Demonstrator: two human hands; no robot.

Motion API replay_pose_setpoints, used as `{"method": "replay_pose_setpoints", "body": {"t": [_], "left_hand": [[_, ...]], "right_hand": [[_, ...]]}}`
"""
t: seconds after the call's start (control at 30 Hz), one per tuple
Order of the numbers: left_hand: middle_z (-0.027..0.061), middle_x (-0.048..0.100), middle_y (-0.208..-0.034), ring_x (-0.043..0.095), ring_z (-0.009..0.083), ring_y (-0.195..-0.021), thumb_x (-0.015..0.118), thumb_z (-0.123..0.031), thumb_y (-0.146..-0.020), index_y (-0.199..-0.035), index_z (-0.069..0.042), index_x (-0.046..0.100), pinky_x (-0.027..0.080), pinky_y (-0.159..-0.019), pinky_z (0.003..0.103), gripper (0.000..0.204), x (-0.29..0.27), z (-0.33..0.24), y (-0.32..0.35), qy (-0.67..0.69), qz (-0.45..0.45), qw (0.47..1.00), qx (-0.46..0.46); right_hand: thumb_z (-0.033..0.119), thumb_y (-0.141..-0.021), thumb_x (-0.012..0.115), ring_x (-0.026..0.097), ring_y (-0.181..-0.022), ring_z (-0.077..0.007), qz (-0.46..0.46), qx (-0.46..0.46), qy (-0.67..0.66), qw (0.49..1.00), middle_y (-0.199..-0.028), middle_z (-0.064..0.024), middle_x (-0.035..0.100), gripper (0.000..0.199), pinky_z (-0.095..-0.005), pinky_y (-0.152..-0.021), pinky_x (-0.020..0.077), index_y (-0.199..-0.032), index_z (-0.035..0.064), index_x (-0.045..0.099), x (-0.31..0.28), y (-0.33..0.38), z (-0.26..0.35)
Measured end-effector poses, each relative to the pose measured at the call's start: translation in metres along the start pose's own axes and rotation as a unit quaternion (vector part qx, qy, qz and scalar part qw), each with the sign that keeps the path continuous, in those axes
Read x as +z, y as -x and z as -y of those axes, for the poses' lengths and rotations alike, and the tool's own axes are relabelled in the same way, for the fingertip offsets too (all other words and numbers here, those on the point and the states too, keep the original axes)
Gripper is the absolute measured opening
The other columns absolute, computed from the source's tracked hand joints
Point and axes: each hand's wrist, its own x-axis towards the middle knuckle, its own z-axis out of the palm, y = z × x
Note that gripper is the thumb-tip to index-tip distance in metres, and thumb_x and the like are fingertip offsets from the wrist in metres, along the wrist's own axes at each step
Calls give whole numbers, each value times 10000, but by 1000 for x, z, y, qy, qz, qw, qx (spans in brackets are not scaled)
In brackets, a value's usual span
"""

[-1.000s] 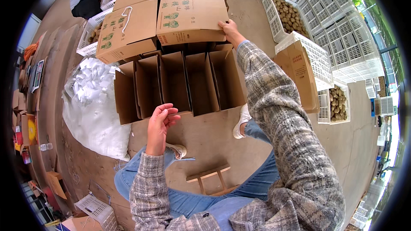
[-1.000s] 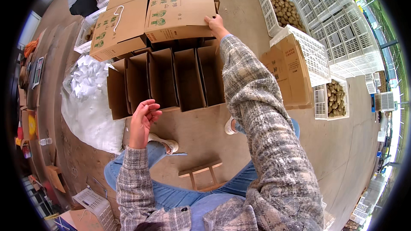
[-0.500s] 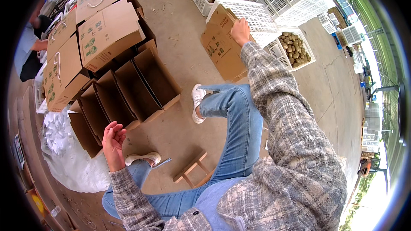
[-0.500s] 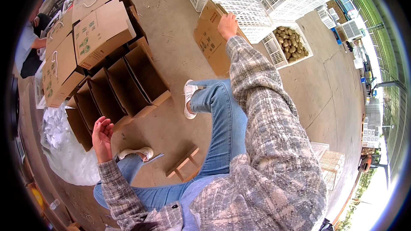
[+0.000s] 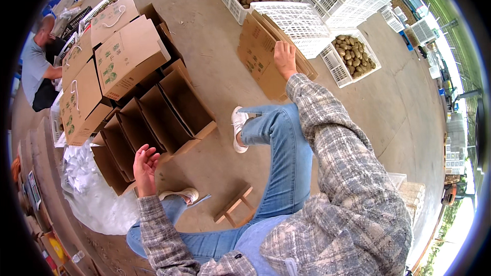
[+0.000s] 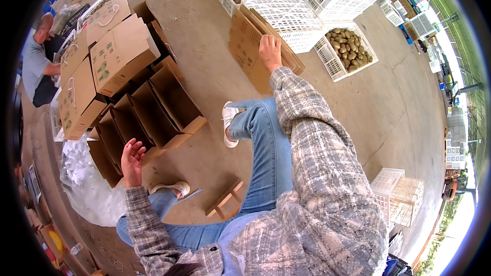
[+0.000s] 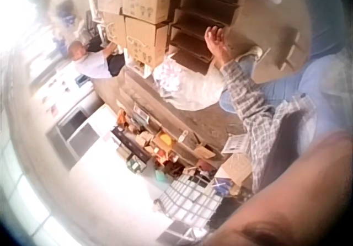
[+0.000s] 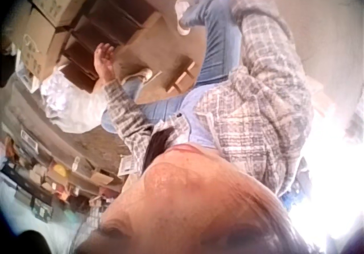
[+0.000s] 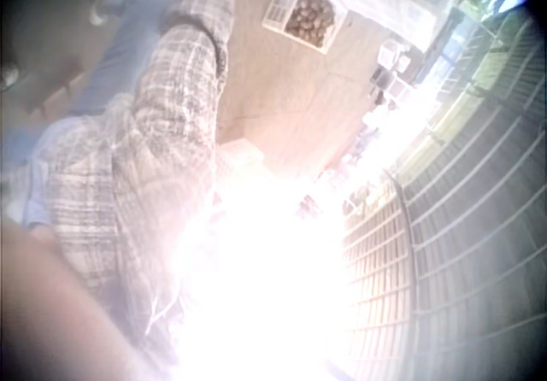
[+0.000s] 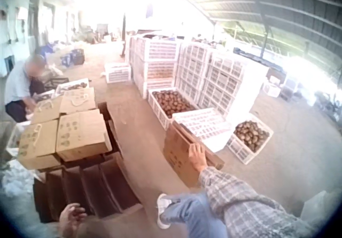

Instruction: The person sits on a low stool and repeatedly folds flat cardboard sheets into open-top boxes by hand. They fold the side flaps and tuck the tabs to form the box structure, then place the finished boxes into a growing stack. Another person is visible in the background sorting produce.

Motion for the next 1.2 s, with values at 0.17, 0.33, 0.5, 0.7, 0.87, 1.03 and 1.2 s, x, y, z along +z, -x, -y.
{"method": "replay_pose_setpoints", "body": {"t": [0.17,0.33,0.5,0.7,0.87,1.03,1.2], "left_hand": [[65,674,-1119,661,136,-917,527,-336,-1022,-1306,-65,544,520,-809,271,393,-5,5,0,8,19,1000,-5],[69,678,-1109,663,140,-914,527,-341,-1022,-1297,-67,546,524,-809,275,388,-9,2,6,2,20,1000,3],[66,681,-1134,660,143,-908,541,-367,-1011,-1291,-91,562,525,-802,265,393,-15,4,7,-2,30,1000,5],[58,682,-1117,657,142,-901,558,-372,-1002,-1280,-98,582,523,-795,264,391,-13,3,3,4,22,1000,12],[41,681,-1099,655,125,-895,555,-365,-1004,-1279,-113,590,521,-784,250,374,-18,2,10,0,8,1000,5],[26,683,-1094,664,119,-892,546,-373,-1006,-1269,-123,581,522,-775,247,365,-5,2,13,-23,40,999,20],[18,671,-1194,635,100,-1060,503,-357,-1033,-1305,-115,564,480,-873,251,369,16,-45,38,-128,27,967,218]], "right_hand": [[114,-867,588,536,-973,-228,42,22,16,999,-1021,-81,535,273,-359,-878,477,-1124,23,592,-8,-10,5],[102,-843,618,562,-992,-249,49,41,-30,998,-1009,-89,571,172,-386,-810,501,-999,52,564,-8,-14,15],[105,-880,606,643,-969,-373,196,135,-137,962,-1018,-220,687,236,-462,-828,513,-1065,18,488,-3,-16,20],[98,-915,562,661,-987,-440,279,169,-300,897,-1012,-279,681,239,-533,-857,517,-1120,29,460,-18,-25,-3],[151,-937,594,678,-923,-391,238,82,-378,891,-983,-223,694,277,-491,-812,519,-1182,93,478,-98,-62,-50],[120,-975,615,676,-825,-202,107,80,-595,792,-881,-118,703,296,-351,-732,517,-1257,124,527,-207,-81,-153],[105,-1010,593,658,-877,-68,97,40,-767,633,-1028,-53,705,299,-230,-749,537,-1300,92,525,-336,-87,-201]]}}
